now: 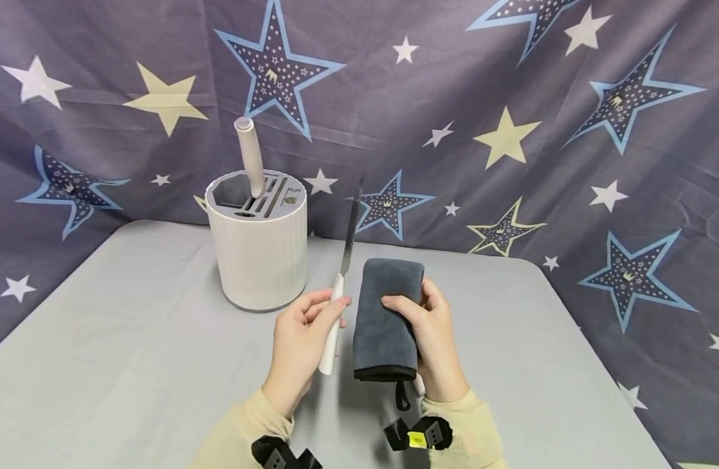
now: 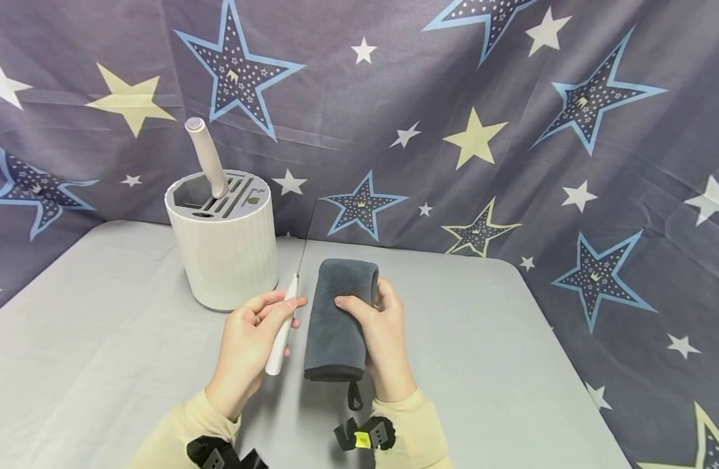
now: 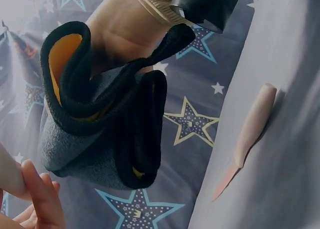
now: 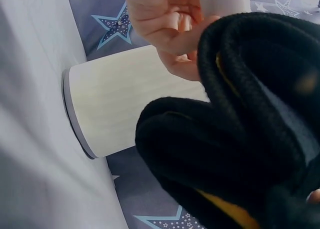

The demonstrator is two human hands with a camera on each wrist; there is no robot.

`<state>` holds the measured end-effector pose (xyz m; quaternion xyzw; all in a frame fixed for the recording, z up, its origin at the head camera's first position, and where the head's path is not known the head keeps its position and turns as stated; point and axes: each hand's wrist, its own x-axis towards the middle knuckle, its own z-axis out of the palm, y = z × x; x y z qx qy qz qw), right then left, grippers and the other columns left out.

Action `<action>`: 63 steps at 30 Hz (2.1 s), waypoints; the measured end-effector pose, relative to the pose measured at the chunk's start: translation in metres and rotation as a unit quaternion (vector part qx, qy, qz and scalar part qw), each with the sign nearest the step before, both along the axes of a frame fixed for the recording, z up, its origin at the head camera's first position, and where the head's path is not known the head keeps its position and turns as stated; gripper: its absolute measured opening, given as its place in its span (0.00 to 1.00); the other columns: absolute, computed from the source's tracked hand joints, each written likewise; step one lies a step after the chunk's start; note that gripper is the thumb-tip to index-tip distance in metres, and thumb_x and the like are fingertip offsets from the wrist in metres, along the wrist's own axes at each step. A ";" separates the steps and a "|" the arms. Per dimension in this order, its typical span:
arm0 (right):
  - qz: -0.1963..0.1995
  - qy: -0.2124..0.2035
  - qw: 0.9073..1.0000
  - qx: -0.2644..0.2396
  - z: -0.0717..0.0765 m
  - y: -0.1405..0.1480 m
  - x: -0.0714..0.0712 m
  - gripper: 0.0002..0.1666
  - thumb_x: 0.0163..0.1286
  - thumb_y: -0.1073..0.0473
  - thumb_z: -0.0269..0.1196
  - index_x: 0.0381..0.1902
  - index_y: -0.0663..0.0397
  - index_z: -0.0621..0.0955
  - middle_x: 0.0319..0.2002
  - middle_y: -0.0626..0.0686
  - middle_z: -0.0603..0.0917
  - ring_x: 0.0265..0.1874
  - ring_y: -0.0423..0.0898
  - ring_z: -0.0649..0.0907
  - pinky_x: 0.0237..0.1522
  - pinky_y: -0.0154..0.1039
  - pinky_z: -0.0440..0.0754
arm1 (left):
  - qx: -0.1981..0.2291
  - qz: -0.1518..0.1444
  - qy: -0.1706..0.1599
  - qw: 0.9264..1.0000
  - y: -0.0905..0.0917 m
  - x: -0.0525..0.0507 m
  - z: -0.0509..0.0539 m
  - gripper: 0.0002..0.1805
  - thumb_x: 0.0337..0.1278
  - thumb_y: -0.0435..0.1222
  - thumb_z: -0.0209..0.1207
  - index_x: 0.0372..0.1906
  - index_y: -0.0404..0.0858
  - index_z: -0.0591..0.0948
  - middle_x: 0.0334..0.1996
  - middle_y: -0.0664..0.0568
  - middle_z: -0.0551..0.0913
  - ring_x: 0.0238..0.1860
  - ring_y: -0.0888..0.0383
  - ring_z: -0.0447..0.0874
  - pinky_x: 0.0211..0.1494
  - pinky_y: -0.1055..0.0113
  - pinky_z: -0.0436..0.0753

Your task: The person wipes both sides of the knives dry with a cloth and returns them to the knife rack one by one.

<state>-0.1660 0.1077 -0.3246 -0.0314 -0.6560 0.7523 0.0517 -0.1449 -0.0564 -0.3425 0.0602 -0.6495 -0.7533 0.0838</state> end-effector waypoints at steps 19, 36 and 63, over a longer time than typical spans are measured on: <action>0.013 0.010 1.000 0.004 -0.001 -0.004 0.002 0.23 0.56 0.66 0.69 0.51 0.58 0.79 0.32 0.51 0.80 0.26 0.48 0.85 0.30 0.44 0.85 | 0.015 -0.009 0.013 1.000 0.006 0.005 -0.003 0.16 0.64 0.35 0.61 0.55 0.37 0.82 0.48 0.44 0.87 0.29 0.62 0.85 0.21 0.67 0.80; -0.007 0.053 0.998 0.045 -0.007 -0.015 0.007 0.24 0.57 0.66 0.69 0.54 0.55 0.80 0.32 0.51 0.80 0.29 0.46 0.82 0.32 0.39 0.84 | -0.015 -0.012 0.035 0.999 0.010 0.008 -0.008 0.19 0.64 0.38 0.63 0.58 0.38 0.82 0.45 0.43 0.83 0.27 0.61 0.77 0.29 0.68 0.81; 0.002 0.083 0.994 0.076 -0.012 -0.024 0.011 0.20 0.57 0.64 0.69 0.49 0.58 0.80 0.37 0.55 0.82 0.34 0.47 0.83 0.35 0.41 0.84 | -0.100 0.016 0.061 0.993 0.007 0.002 -0.015 0.19 0.64 0.39 0.62 0.57 0.36 0.83 0.47 0.44 0.83 0.33 0.63 0.75 0.36 0.71 0.76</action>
